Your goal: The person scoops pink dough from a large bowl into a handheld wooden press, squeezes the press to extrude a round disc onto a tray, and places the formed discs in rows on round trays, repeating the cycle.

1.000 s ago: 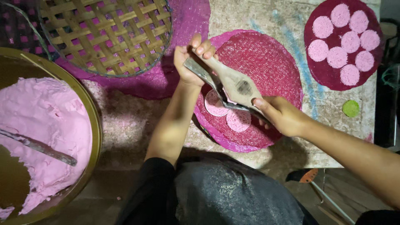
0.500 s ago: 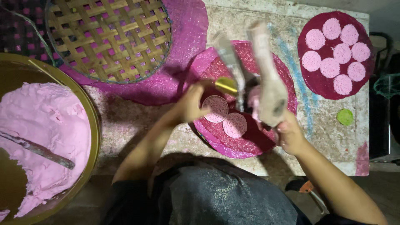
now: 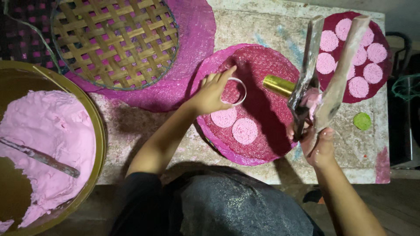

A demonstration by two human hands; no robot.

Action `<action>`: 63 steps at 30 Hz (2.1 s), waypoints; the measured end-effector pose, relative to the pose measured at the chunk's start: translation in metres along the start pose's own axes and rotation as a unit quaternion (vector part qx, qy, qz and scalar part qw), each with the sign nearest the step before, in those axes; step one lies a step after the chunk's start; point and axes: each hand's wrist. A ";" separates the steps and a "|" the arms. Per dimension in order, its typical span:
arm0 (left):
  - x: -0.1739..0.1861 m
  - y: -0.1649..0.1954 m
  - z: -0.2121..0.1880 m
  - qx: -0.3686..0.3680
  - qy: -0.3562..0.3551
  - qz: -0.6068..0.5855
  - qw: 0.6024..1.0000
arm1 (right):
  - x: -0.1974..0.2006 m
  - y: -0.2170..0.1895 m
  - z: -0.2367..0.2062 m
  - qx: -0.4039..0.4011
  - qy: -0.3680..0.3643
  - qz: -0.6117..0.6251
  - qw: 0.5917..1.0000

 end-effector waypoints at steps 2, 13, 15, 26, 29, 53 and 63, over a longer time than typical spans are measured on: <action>0.002 -0.001 0.018 0.023 -0.005 0.027 0.999 | 0.005 0.001 -0.001 0.006 0.010 -0.016 1.000; 0.019 0.024 0.055 -0.310 0.001 -0.797 0.518 | 0.032 -0.025 0.079 -0.341 -0.192 -0.126 0.912; 0.024 0.027 0.063 -0.380 0.030 -0.818 0.430 | 0.028 -0.043 0.105 -0.399 -0.169 -0.183 0.882; 0.029 -0.022 0.073 -0.372 0.142 -0.843 0.361 | -0.031 -0.062 0.164 -0.349 -0.162 -0.439 0.812; 0.017 -0.017 0.081 -0.340 0.159 -0.864 0.335 | -0.028 -0.066 0.161 -0.370 -0.147 -0.447 0.801; 0.033 0.000 0.110 -0.188 0.249 -0.883 0.352 | -0.019 -0.058 0.169 -0.320 -0.110 -0.547 0.766; 0.046 -0.002 0.117 -0.174 0.273 -0.867 0.378 | -0.005 -0.040 0.170 -0.269 -0.090 -0.548 0.787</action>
Point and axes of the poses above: each hand's wrist, its own z-axis towards the middle knuckle, its own x-axis out of the back of the hand, y = z × x, and after that the axes turned 10 degrees about -y, right-handed
